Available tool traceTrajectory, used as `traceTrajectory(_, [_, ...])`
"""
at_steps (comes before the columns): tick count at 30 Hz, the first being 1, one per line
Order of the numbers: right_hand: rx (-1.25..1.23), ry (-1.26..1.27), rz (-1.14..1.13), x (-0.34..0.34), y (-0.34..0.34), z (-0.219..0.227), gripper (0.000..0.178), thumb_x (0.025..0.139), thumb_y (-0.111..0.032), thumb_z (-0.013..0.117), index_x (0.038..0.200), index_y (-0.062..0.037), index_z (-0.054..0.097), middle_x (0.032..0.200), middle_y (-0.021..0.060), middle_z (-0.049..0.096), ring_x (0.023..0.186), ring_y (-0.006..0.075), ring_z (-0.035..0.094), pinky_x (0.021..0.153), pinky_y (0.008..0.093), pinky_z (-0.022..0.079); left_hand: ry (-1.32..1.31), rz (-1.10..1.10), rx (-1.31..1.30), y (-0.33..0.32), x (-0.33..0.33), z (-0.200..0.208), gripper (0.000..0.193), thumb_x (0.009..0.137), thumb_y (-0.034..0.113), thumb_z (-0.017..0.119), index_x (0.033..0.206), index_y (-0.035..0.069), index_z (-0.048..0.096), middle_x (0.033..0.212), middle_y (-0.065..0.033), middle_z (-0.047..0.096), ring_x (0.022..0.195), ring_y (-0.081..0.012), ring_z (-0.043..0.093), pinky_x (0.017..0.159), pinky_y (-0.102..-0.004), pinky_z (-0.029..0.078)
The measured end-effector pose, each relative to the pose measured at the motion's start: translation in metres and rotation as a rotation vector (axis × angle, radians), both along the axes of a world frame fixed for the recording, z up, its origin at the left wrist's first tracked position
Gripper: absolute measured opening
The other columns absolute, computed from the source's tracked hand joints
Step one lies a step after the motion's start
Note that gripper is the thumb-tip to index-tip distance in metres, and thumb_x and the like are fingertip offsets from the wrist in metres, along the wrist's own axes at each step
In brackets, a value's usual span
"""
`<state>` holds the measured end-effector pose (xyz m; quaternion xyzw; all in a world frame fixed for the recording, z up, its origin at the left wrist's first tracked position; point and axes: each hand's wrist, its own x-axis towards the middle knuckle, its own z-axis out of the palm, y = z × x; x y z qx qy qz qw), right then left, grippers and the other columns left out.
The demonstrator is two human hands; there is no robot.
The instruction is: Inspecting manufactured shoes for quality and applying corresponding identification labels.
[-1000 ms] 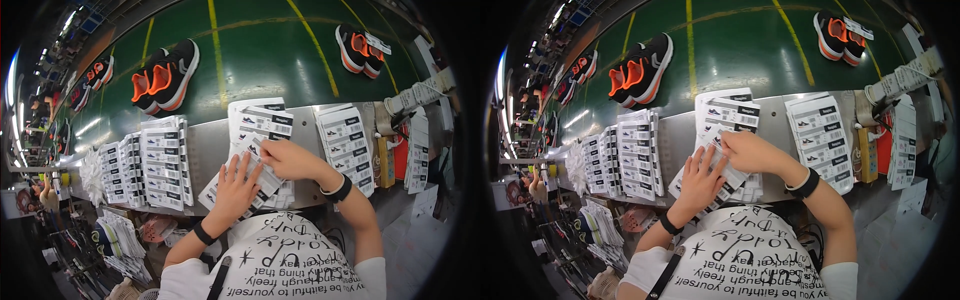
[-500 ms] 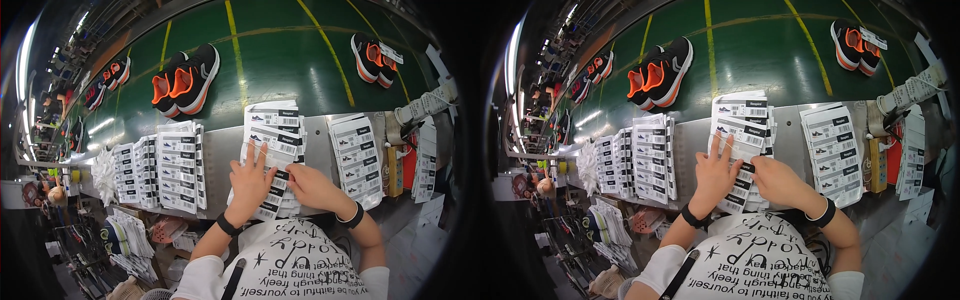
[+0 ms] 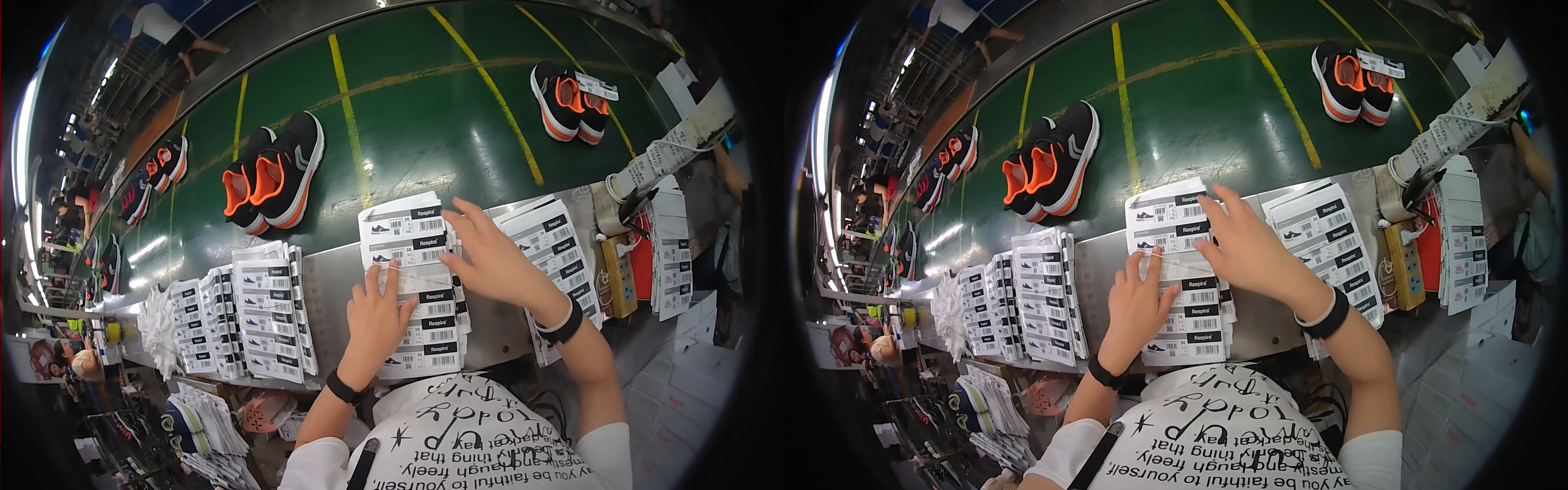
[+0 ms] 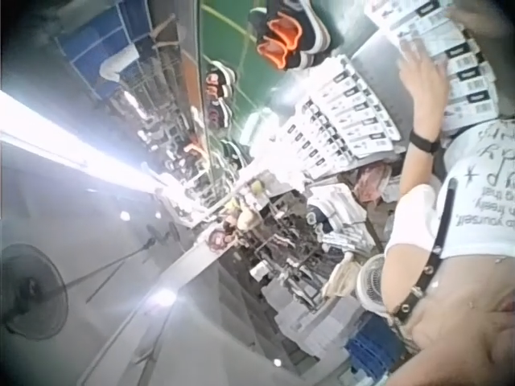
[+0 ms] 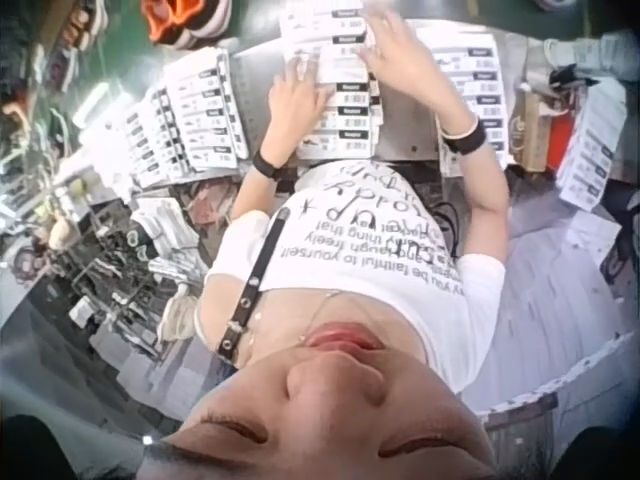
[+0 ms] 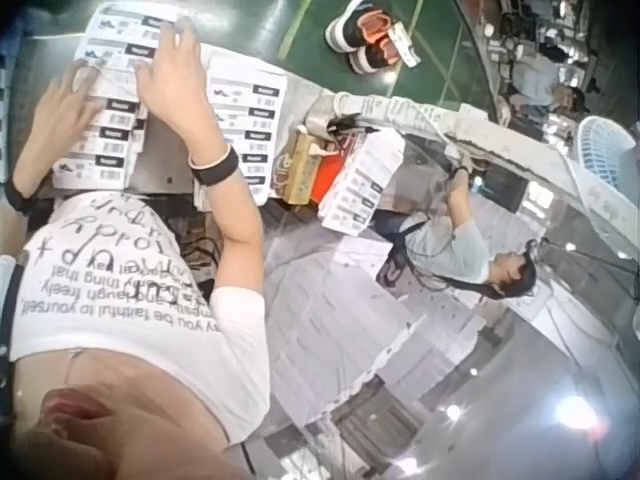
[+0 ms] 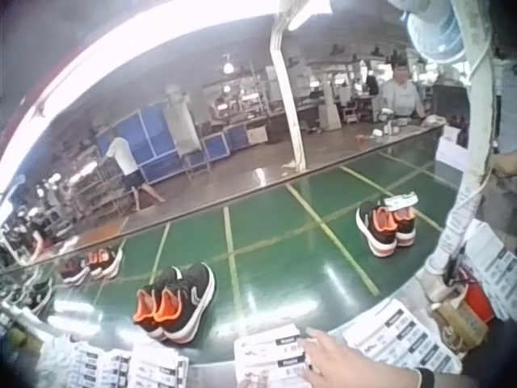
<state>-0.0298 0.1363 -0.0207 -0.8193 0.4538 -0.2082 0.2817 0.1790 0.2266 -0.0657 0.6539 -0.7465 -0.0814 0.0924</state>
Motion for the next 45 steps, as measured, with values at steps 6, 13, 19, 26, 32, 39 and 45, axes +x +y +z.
traceTrajectory(6, [0.004, 0.078, -0.037, 0.025, -0.095, -0.047, 0.044, 0.087, -0.019, 0.059, 0.125, 0.0024, 0.055, 0.128, 0.0277, 0.053, 0.118, 0.0414, 0.052, 0.099, 0.0439, 0.044, 0.015, -0.006, -0.033, -0.003, -0.014, 0.013, 0.063, 0.083, 0.035, 0.068, 0.135, 0.004, 0.047, 0.128, -0.0199, 0.048, 0.088, -0.0346, 0.056, 0.071, -0.0423, 0.048])
traceTrajectory(13, [0.122, 0.312, 0.173, 0.048, -0.063, -0.064, 0.021, 0.079, -0.023, 0.062, 0.087, -0.0046, 0.07, 0.082, 0.0208, 0.069, 0.081, 0.04, 0.067, 0.074, 0.0492, 0.054, 0.079, 0.141, -0.058, 0.021, -0.01, -0.005, 0.06, 0.079, 0.036, 0.072, 0.123, 0.003, 0.051, 0.125, -0.0202, 0.046, 0.095, -0.0407, 0.059, 0.072, -0.0443, 0.05])
traceTrajectory(19, [0.183, 0.318, 0.212, 0.037, -0.05, -0.045, 0.039, 0.085, -0.035, 0.063, 0.103, -0.001, 0.066, 0.095, 0.0211, 0.069, 0.09, 0.0385, 0.067, 0.079, 0.0469, 0.053, 0.041, 0.076, -0.026, 0.011, -0.005, 0.003, 0.062, 0.079, 0.042, 0.072, 0.121, 0.003, 0.05, 0.125, -0.0201, 0.045, 0.089, -0.0396, 0.061, 0.068, -0.0458, 0.051])
traceTrajectory(26, [-0.047, 0.423, 0.183, 0.006, -0.008, -0.043, 0.073, 0.082, -0.04, 0.069, 0.134, 0.0046, 0.044, 0.143, 0.0237, 0.04, 0.129, 0.0384, 0.044, 0.093, 0.0491, 0.048, 0.13, -0.076, 0.554, 0.004, 0.025, 0.073, 0.072, 0.086, 0.035, 0.065, 0.144, 0.006, 0.035, 0.146, -0.031, 0.033, 0.132, -0.0466, 0.035, 0.107, -0.0485, 0.034])
traceTrajectory(32, [-0.063, 0.354, 0.229, -0.054, 0.046, 0.013, 0.064, 0.087, -0.041, 0.063, 0.129, 0.0046, 0.047, 0.119, 0.0213, 0.057, 0.112, 0.0366, 0.054, 0.085, 0.0465, 0.051, 0.193, 0.037, 0.249, -0.045, 0.105, 0.073, 0.089, 0.082, 0.038, 0.07, 0.146, -0.005, 0.027, 0.149, -0.03, 0.03, 0.14, -0.0425, 0.029, 0.115, -0.0457, 0.023])
traceTrajectory(39, [0.124, -0.001, 0.145, -0.089, 0.111, 0.028, 0.058, 0.093, -0.041, 0.056, 0.128, 0.0048, 0.051, 0.108, 0.0223, 0.063, 0.097, 0.0382, 0.062, 0.083, 0.0435, 0.051, -0.113, 0.667, 0.127, -0.155, 0.141, 0.046, 0.094, 0.076, 0.053, 0.07, 0.149, 0.013, 0.026, 0.152, -0.0282, 0.022, 0.142, -0.0469, 0.012, 0.1, -0.0769, 0.019])
traceTrajectory(45, [0.236, -0.025, -0.113, -0.113, 0.145, 0.028, 0.06, 0.092, -0.044, 0.058, 0.125, 0.0054, 0.054, 0.101, 0.0215, 0.067, 0.095, 0.0381, 0.063, 0.082, 0.042, 0.051, -0.115, 0.521, 0.354, -0.181, 0.154, 0.067, 0.08, 0.062, 0.056, 0.079, 0.119, 0.002, 0.063, 0.125, -0.0267, 0.059, 0.128, -0.0471, 0.044, 0.097, -0.0809, 0.014])
